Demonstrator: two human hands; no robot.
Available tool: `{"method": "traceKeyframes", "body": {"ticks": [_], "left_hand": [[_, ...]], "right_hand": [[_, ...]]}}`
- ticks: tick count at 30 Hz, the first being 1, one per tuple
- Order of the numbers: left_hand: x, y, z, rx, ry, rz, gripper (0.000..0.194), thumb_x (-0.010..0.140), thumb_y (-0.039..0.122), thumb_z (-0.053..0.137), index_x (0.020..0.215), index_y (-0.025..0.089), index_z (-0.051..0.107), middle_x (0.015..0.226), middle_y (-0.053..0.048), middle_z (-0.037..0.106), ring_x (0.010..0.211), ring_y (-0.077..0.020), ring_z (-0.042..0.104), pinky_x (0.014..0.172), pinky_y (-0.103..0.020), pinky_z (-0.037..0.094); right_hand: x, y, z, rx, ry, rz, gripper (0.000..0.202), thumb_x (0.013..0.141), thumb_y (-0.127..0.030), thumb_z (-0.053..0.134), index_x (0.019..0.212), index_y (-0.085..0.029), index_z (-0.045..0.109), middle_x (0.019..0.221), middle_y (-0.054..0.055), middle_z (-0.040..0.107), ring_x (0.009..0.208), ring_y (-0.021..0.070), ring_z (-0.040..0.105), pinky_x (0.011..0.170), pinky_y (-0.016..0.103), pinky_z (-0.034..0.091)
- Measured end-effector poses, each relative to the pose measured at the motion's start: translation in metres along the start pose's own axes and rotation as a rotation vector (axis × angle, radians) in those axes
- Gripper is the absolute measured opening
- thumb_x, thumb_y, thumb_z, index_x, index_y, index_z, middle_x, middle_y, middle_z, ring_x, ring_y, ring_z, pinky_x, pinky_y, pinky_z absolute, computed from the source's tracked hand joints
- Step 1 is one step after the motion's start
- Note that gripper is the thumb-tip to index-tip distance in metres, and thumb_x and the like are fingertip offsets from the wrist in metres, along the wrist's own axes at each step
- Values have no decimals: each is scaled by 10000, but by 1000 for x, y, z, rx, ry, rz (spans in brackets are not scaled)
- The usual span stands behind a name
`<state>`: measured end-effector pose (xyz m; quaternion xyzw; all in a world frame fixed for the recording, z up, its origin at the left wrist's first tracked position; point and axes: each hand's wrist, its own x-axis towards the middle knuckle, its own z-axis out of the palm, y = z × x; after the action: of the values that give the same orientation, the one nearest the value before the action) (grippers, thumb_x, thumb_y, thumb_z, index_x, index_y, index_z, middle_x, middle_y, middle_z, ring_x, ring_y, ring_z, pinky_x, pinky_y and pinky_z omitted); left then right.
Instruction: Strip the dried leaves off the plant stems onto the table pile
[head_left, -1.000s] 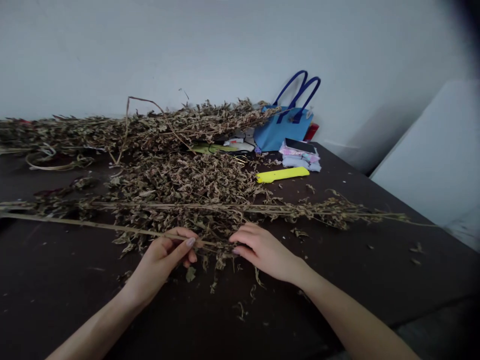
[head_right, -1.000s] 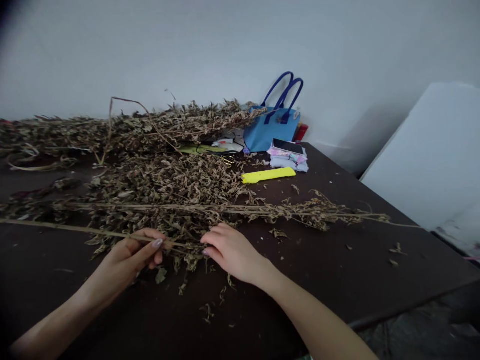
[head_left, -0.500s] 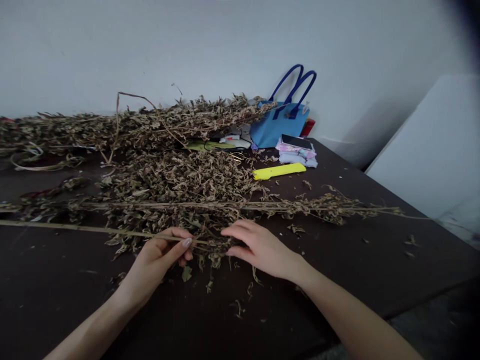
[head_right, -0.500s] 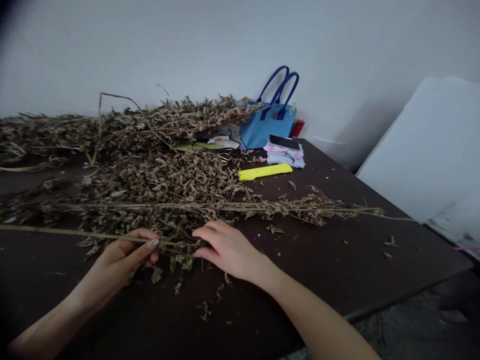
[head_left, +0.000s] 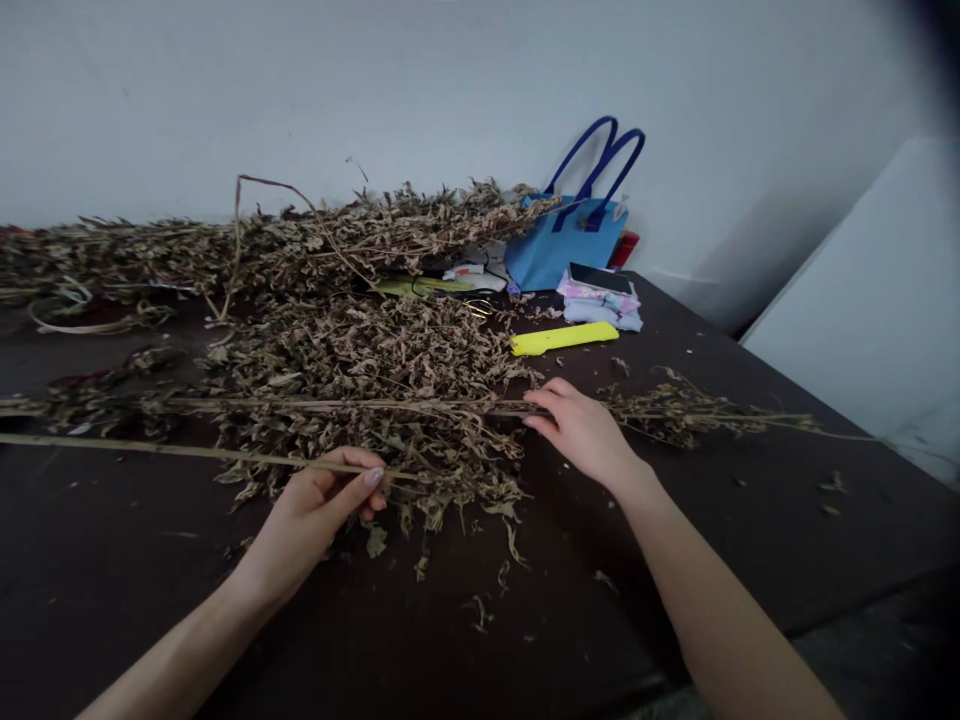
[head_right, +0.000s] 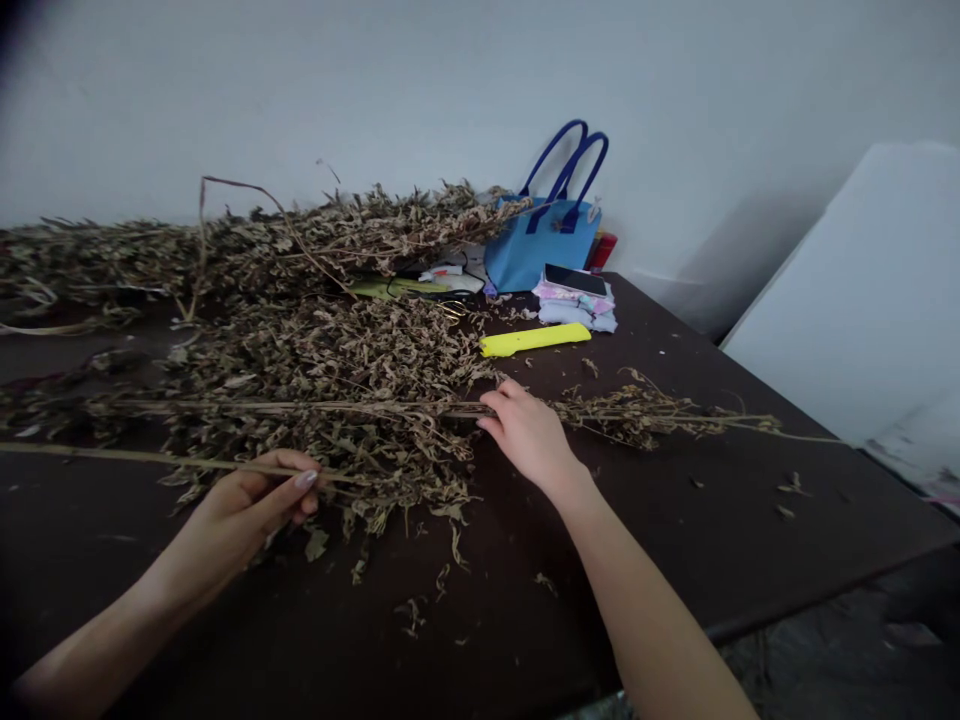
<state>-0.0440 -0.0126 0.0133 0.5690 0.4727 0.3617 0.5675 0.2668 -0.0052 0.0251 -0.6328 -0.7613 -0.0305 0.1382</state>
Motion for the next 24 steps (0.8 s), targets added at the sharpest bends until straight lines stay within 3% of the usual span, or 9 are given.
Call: {"method": "traceKeyframes", "body": {"ticks": [7, 11, 14, 18, 20, 24], "left_hand": [[1, 3, -1, 16, 2, 7, 182, 805, 347, 609, 769, 173, 646, 755, -19, 557, 621, -114, 512, 548, -211, 426], [0, 3, -1, 59, 6, 17, 225, 804, 360, 607, 712, 160, 652, 825, -33, 552, 598, -99, 508, 515, -208, 415], [0, 3, -1, 63, -2, 16, 225, 808, 363, 600, 736, 158, 656, 852, -39, 550, 602, -98, 510, 497, -204, 408], [1, 1, -1, 53, -15, 25, 238, 819, 366, 587, 733, 153, 652, 860, -32, 537, 603, -91, 507, 518, -204, 420], [2, 0, -2, 47, -15, 27, 236, 822, 364, 584, 741, 153, 652, 850, -27, 531, 605, -90, 509, 523, -204, 423], [2, -2, -2, 77, -19, 43, 255, 828, 359, 577, 708, 148, 654, 868, -30, 529, 611, -88, 508, 533, -206, 428]], "right_hand": [[7, 5, 17, -40, 46, 52, 135, 866, -282, 501, 908, -215, 611, 878, 33, 580, 691, 152, 571, 586, 272, 417], [10, 0, 27, -46, 105, 77, 168, 886, -295, 472, 931, -197, 601, 920, 57, 583, 768, 178, 581, 610, 280, 423], [10, -4, 24, -6, 162, 80, 192, 892, -287, 462, 988, -191, 598, 972, 70, 584, 793, 181, 584, 651, 291, 440], [4, -23, 8, 244, 295, -8, 196, 905, -262, 436, 954, -185, 609, 910, 58, 593, 794, 166, 568, 699, 296, 445], [-2, -38, 0, 391, 238, -97, 195, 912, -253, 432, 918, -186, 616, 858, 42, 590, 774, 148, 553, 693, 281, 441], [-14, -67, -3, 529, -14, -290, 209, 903, -306, 476, 1014, -183, 605, 921, 48, 598, 881, 159, 523, 773, 295, 441]]}}
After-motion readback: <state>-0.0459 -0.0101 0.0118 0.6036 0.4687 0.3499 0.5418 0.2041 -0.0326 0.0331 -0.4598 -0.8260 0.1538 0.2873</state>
